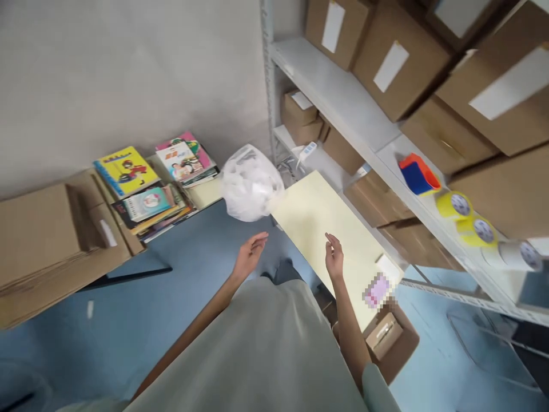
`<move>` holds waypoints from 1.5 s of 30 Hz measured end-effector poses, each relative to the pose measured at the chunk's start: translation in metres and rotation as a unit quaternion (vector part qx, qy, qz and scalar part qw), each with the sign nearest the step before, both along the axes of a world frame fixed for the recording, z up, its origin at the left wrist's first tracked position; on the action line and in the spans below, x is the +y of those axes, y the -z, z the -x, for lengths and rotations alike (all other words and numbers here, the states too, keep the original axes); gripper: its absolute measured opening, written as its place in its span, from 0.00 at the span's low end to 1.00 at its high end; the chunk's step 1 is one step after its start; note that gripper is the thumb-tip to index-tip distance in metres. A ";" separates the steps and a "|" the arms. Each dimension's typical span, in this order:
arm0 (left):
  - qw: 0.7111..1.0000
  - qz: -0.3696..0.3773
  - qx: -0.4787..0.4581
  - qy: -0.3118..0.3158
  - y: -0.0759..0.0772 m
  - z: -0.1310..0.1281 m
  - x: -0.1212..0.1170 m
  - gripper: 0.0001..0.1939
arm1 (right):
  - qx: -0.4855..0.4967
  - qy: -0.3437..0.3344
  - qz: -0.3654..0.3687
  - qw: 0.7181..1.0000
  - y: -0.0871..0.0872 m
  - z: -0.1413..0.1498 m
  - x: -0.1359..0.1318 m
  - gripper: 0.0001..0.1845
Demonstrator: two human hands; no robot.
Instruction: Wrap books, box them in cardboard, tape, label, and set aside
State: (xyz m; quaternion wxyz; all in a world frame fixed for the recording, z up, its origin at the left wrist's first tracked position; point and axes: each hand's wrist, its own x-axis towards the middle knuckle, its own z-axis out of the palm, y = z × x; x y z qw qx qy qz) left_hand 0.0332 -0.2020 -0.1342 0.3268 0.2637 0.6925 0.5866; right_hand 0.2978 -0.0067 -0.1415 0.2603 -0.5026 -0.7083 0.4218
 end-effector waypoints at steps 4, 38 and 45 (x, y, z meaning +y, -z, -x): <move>0.998 0.017 0.011 -0.061 0.000 0.043 -0.008 0.18 | 0.013 -0.111 0.033 0.993 -0.018 0.098 0.018 0.30; 0.900 0.237 0.043 -0.364 0.060 0.364 -0.185 0.26 | -0.088 -0.493 0.138 0.855 0.023 0.579 -0.125 0.17; 0.936 0.202 0.026 -0.287 0.064 0.370 -0.196 0.25 | -0.193 -0.468 0.082 0.859 0.037 0.608 -0.163 0.09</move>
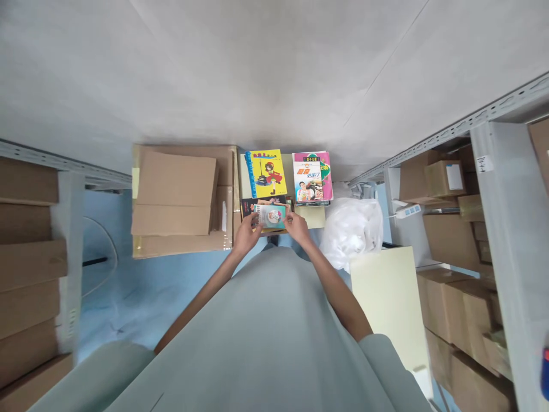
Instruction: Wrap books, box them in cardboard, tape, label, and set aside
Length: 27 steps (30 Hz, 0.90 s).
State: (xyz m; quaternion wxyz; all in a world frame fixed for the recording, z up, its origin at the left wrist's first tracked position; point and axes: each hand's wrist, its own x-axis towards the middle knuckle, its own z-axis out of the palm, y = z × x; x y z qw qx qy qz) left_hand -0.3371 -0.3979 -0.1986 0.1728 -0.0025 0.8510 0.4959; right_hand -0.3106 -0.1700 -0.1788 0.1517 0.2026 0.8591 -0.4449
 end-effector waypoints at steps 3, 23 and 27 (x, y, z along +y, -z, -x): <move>1.000 0.001 0.021 -0.003 0.002 0.002 -0.005 0.26 | -0.012 0.010 -0.012 1.000 0.000 0.002 -0.007 0.07; 0.999 -0.038 -0.003 0.031 -0.009 0.024 -0.012 0.29 | -0.069 0.217 0.118 0.967 -0.004 0.013 -0.022 0.13; 0.993 -0.028 0.064 0.099 -0.038 0.030 -0.003 0.26 | -0.057 0.277 0.191 0.940 -0.017 -0.008 -0.014 0.18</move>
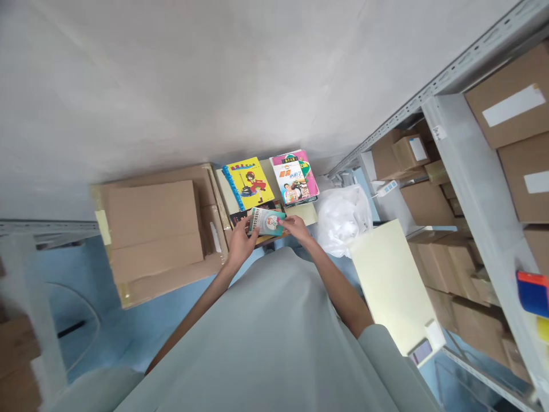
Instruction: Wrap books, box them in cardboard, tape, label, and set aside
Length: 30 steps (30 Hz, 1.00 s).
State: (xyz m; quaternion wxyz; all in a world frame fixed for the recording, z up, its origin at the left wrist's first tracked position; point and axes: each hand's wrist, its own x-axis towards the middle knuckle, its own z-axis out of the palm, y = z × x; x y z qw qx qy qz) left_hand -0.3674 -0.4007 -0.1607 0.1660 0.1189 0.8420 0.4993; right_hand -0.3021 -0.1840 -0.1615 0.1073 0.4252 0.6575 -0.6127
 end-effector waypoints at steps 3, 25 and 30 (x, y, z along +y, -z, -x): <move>0.997 0.007 0.059 0.047 -0.020 0.007 0.017 0.24 | 0.027 0.084 0.078 0.993 -0.013 -0.023 0.006 0.22; 0.882 -0.256 -0.277 0.284 -0.101 -0.087 0.267 0.42 | 0.192 0.315 -0.020 0.929 -0.112 -0.294 0.081 0.34; 0.865 -0.241 -0.298 0.323 -0.119 -0.170 0.326 0.42 | 0.246 0.361 -0.026 0.899 -0.116 -0.371 0.102 0.28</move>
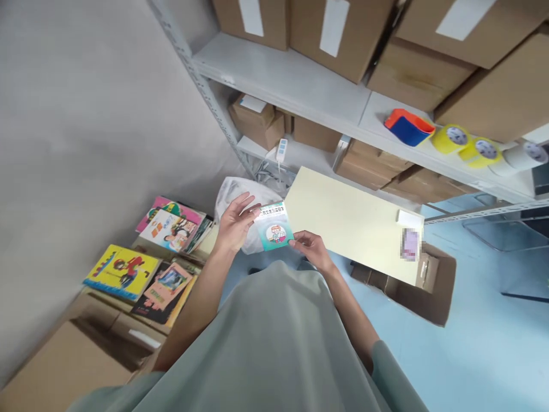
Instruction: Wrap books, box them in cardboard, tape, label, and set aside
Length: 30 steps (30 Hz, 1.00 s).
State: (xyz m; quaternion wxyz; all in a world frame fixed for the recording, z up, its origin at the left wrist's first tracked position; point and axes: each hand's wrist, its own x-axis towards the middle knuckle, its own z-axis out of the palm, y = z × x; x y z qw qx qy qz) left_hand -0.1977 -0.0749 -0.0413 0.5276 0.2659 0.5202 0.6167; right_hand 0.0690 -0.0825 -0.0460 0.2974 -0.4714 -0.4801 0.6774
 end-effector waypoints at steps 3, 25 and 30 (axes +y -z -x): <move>1.000 0.003 -0.016 0.023 -0.001 -0.056 0.031 0.40 | 0.016 0.039 -0.010 0.999 0.000 -0.050 0.015 0.29; 0.977 0.152 0.029 0.146 0.011 -0.240 0.112 0.32 | -0.064 0.173 -0.011 0.983 0.017 -0.199 0.096 0.31; 0.977 0.138 0.117 0.112 0.012 -0.251 0.115 0.31 | -0.142 0.238 -0.131 0.952 0.009 -0.191 0.105 0.27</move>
